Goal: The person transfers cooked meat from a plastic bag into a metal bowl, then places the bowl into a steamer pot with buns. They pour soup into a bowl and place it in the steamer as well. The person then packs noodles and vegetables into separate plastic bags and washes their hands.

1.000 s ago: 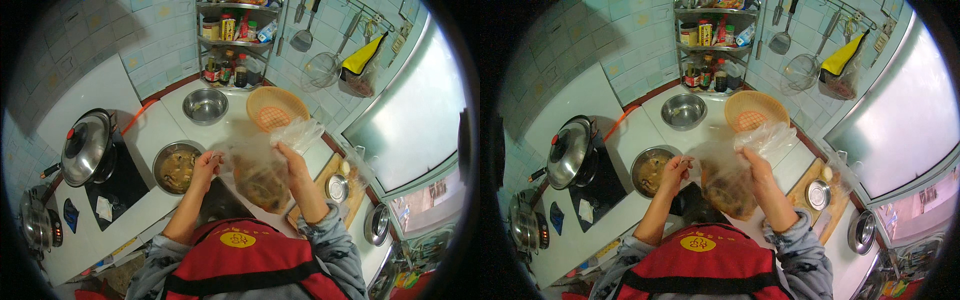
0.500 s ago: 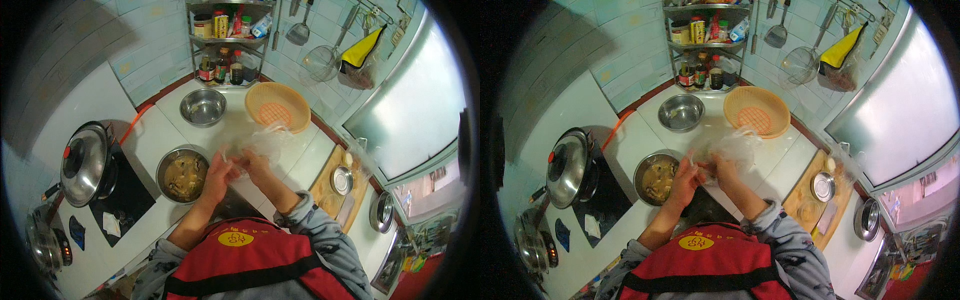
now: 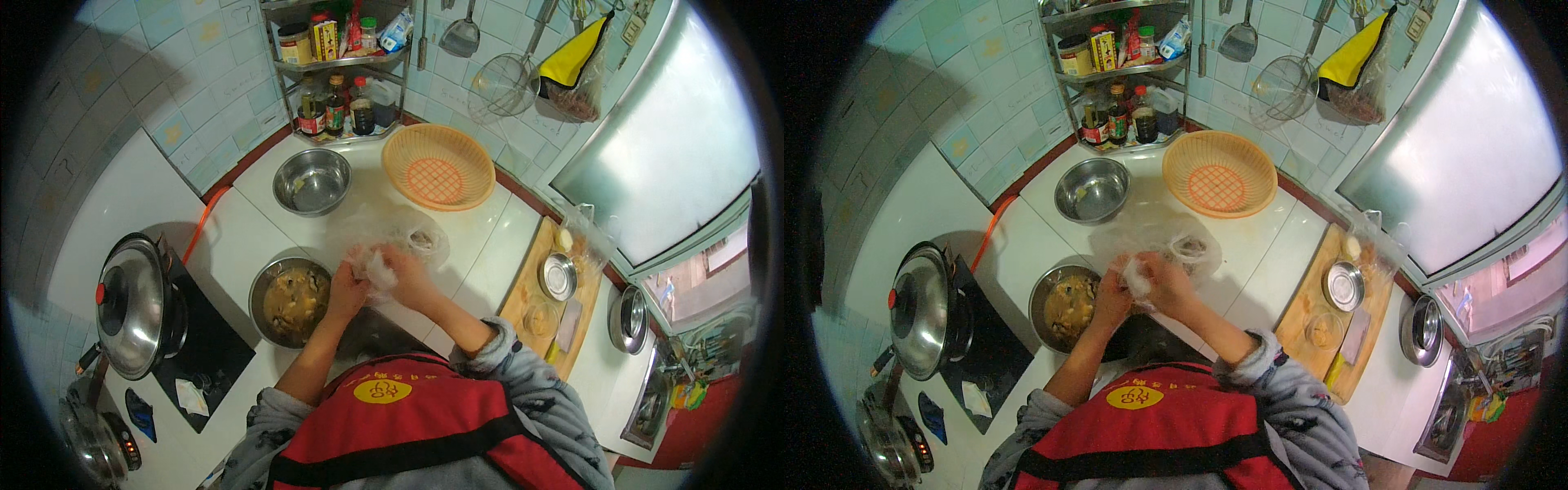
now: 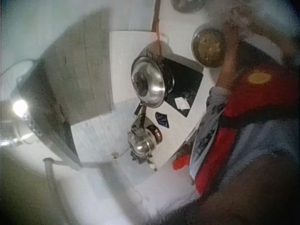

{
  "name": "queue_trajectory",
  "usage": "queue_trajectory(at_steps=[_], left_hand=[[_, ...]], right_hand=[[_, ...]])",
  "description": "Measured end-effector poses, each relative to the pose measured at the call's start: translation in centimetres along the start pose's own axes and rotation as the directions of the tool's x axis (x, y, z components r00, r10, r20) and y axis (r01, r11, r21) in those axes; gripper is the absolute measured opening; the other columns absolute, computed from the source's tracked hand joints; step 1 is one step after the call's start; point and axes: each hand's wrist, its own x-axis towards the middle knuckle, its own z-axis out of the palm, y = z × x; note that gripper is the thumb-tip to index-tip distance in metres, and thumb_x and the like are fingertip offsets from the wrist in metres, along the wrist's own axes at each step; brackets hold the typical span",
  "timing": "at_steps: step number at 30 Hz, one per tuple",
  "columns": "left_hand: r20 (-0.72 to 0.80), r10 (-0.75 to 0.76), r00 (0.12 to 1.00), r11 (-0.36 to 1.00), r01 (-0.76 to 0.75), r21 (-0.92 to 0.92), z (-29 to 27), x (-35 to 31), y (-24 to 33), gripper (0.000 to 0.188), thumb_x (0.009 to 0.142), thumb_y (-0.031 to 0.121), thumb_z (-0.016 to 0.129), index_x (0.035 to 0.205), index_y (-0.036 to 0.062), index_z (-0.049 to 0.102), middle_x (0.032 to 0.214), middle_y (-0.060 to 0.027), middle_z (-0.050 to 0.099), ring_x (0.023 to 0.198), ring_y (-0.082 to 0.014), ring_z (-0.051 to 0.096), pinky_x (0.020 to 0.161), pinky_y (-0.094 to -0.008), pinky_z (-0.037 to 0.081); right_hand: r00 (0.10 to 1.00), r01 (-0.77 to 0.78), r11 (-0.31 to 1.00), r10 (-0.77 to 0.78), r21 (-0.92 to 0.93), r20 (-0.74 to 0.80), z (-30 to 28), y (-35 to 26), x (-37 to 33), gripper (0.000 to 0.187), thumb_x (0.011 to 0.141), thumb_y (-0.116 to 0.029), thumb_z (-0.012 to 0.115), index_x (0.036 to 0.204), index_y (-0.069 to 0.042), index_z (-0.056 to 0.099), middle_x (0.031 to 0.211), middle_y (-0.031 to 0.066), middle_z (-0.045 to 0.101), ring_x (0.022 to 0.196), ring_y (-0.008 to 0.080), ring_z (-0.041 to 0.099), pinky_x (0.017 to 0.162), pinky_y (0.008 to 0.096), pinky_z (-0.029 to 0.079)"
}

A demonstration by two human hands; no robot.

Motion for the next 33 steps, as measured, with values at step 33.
queue_trajectory(at_steps=[33], left_hand=[[-0.073,-0.511,0.856,0.688,0.357,-0.632,-0.8,1.6,2.4,0.010,0.077,0.013,0.050,0.070,0.0076,0.050,0.063,-0.0028,0.048,0.054,-0.0143,0.044,0.049,-0.0269,0.034]], right_hand=[[0.734,-0.499,0.716,0.649,0.489,-0.201,-3.8,14.3,1.9,0.020,0.083,-0.012,0.057,0.097,0.001,0.051,0.077,0.0055,0.045,0.063,0.0149,0.052,0.046,0.0281,0.053]])
